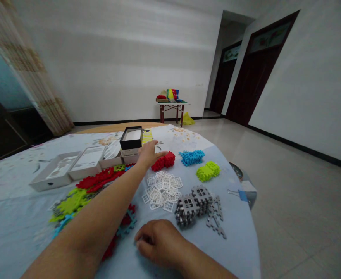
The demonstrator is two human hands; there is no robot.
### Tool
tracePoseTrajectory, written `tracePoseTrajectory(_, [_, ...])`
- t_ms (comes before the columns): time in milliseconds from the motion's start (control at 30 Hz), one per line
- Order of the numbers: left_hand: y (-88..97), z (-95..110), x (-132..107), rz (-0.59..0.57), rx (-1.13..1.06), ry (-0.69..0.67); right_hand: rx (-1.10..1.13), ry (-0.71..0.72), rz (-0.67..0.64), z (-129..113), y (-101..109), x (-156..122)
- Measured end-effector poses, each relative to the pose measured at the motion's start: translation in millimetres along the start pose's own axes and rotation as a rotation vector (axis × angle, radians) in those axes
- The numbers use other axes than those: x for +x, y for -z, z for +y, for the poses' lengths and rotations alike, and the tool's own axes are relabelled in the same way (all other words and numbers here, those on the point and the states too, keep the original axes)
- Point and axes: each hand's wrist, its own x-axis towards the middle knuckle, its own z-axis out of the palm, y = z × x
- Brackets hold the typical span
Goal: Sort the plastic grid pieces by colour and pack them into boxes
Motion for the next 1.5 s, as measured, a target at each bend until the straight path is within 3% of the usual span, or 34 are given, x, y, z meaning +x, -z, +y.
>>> tracePoseTrajectory(100, [39.6,-20.3,-23.9,0.108,-0.116,-0.002,-0.010,0.008,0.004,0.1,-0.6,-0.1])
tracePoseTrajectory(267, [100.8,-75.9,-93.9,0.194,-0.147,0.146,-0.005,0.018,0.016,1.8,-2.2,-1.4])
tracePoseTrajectory(367, [123.2,-108.1,-136.9,0.247,-0.102,0.256,0.010,0.016,0.016,2.1,-2.7,-2.1])
tracePoseTrajectory(467, [134.8,-127.7,-170.4,0.234,-0.060,0.306,0.016,0.007,0.011,1.6,-3.1,-2.6])
tracePoseTrajectory(600, [139.6,-139.6,-196.6,0.216,-0.058,0.325,0.023,0.001,0.016,1.7,-3.3,-3.4])
tracePoseTrajectory(733, [139.0,-153.2,-208.2,0.287,-0.068,0.387,0.028,-0.001,0.039,2.2,-5.7,-4.2])
tracePoseTrajectory(833, [136.9,-164.9,-213.2,0.322,-0.049,0.410,0.026,0.001,0.125,0.1,-9.9,-3.1])
tracePoseTrajectory(1033, [130.6,-177.6,-216.1,0.277,-0.046,0.487,-0.112,-0.024,0.259,-17.6,-17.6,7.4])
tracePoseTrajectory(1300, [125.3,-185.9,-211.0,0.209,-0.033,0.496,-0.239,-0.098,0.229,-34.4,-24.7,31.7])
tracePoseTrajectory(1500, [129.1,-186.2,-210.0,0.186,0.016,0.545,-0.121,-0.007,0.297,-40.6,-1.1,15.7])
